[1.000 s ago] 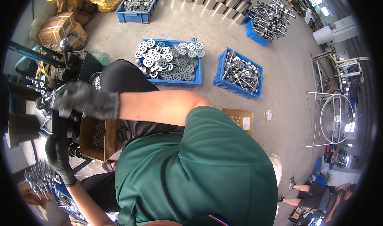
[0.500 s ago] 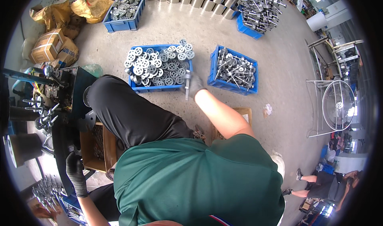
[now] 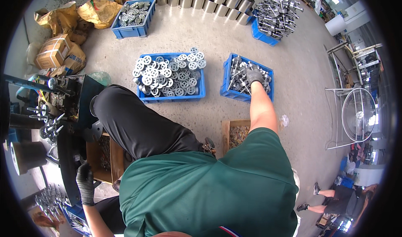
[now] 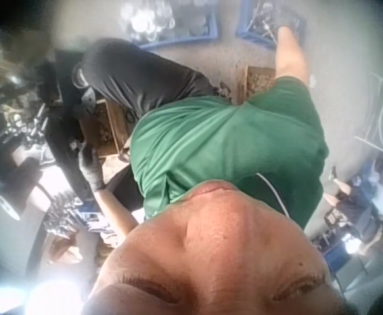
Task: Assembling metal washers and threaded rods onto a mechanical press at a workstation.
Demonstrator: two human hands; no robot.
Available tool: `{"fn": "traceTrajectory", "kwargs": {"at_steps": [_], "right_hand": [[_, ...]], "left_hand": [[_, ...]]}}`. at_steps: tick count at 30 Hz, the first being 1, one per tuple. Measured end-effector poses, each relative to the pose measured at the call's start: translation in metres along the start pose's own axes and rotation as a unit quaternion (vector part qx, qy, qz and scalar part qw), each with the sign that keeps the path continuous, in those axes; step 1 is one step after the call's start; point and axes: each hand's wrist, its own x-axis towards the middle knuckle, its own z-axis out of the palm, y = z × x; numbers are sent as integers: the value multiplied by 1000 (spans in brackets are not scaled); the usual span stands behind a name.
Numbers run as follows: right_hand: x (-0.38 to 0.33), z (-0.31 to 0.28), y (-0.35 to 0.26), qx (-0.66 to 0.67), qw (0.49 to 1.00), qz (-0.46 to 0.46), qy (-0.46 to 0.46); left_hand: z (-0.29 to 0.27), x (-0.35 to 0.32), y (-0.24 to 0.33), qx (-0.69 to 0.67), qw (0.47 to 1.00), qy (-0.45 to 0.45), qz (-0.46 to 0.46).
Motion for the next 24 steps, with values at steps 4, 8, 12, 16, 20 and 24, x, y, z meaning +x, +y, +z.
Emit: {"fn": "traceTrajectory", "kwargs": {"at_steps": [4, 8, 12, 16, 20, 24], "right_hand": [[-30, 49, -10, 53, 997, -36, -31], [-65, 108, -30, 48, 987, -151, 1], [-106, 139, -84, 177, 956, -233, -17], [-109, 145, -132, 323, 889, -323, -33], [-186, 62, -254, 475, 748, -444, -133], [-317, -34, -360, 502, 565, -639, -141]], "left_hand": [[1, 1, 7, 9, 1000, -7, 10], [-4, -2, 21, 46, 999, -6, 17], [-24, -11, 34, 56, 998, 34, 9], [-38, -6, 56, -21, 994, 102, 15], [-77, -25, 46, -104, 966, 237, -15], [-113, -37, 11, -240, 880, 408, 34]]}}
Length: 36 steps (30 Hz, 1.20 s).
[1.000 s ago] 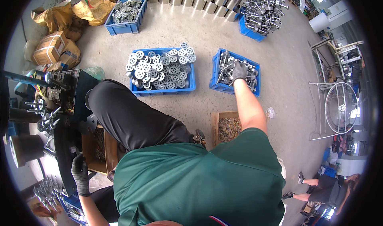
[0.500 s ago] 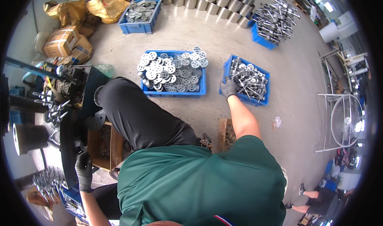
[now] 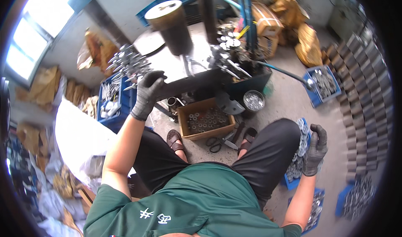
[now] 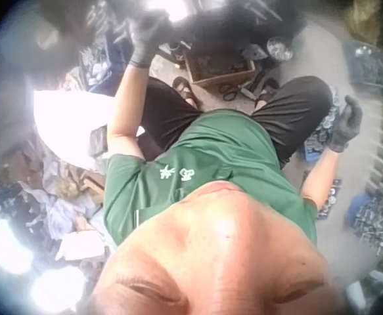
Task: Assembling metal washers and threaded rods onto a mechanical press at a workstation.
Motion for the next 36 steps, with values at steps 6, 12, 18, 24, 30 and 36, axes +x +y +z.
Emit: {"fn": "traceTrajectory", "kwargs": {"at_steps": [6, 12, 18, 24, 30, 36], "right_hand": [[91, 160, -144, -27, 877, -319, -359], [82, 277, -100, -76, 738, -314, -593], [63, 305, -54, -190, 508, -148, -827], [53, 313, -49, -155, 569, -144, -794], [55, 319, -34, -207, 559, -117, -795], [54, 315, -37, -210, 593, -78, -773]], "left_hand": [[-72, 23, 16, -194, 957, 215, 22], [-133, 48, -2, -416, 854, 312, -11], [-146, 57, 1, -494, 848, 194, -19], [-153, 59, 2, -649, 760, 33, 3], [-87, 54, 25, -160, 964, 159, 139], [-36, 26, 62, -127, 968, 34, 216]]}}
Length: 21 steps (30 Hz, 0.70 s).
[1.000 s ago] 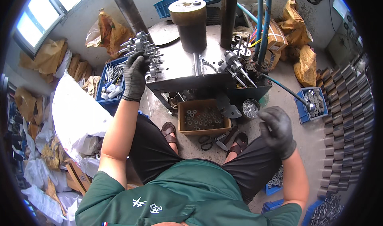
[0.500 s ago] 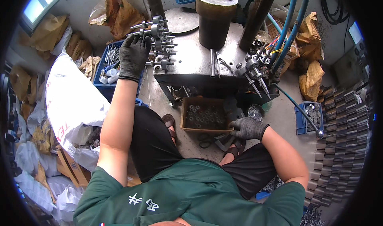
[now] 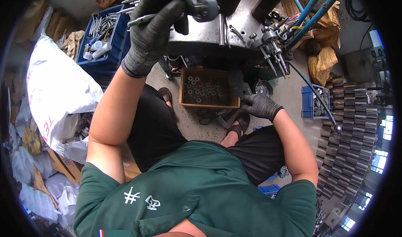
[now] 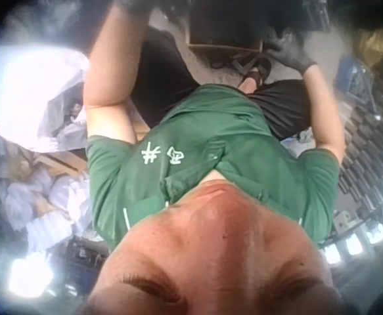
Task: Assembling metal washers and threaded rods onto a mechanical press at a workstation.
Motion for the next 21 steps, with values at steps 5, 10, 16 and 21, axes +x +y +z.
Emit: {"fn": "traceTrajectory", "kwargs": {"at_steps": [5, 10, 16, 21], "right_hand": [[23, 21, -16, -12, 995, -86, -52], [108, 55, -20, -57, 990, -113, -55], [193, 96, -31, -84, 983, -151, -63], [232, 125, -59, -148, 984, -98, -28]], "left_hand": [[-5, 0, -55, -86, 963, -40, -252], [-11, 7, -103, 197, 950, -11, -242], [-17, 6, -123, 340, 898, -17, -277], [-22, 8, -131, 366, 887, -22, -282]]}}
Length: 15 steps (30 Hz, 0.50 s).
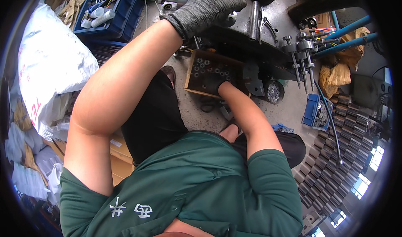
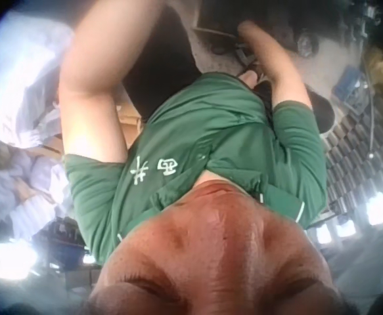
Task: Assembling metal washers and threaded rods onto a mechanical press at a workstation.
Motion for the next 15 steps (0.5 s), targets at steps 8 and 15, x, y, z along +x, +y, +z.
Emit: {"fn": "traceTrajectory", "kwargs": {"at_steps": [8, 15], "right_hand": [[28, 29, 10, 70, 995, 60, -45], [13, 35, 33, 78, 977, 122, -158]], "left_hand": [[-9, -6, 1, -89, 994, -61, -31], [-5, -4, -1, -33, 999, -37, -5]]}}
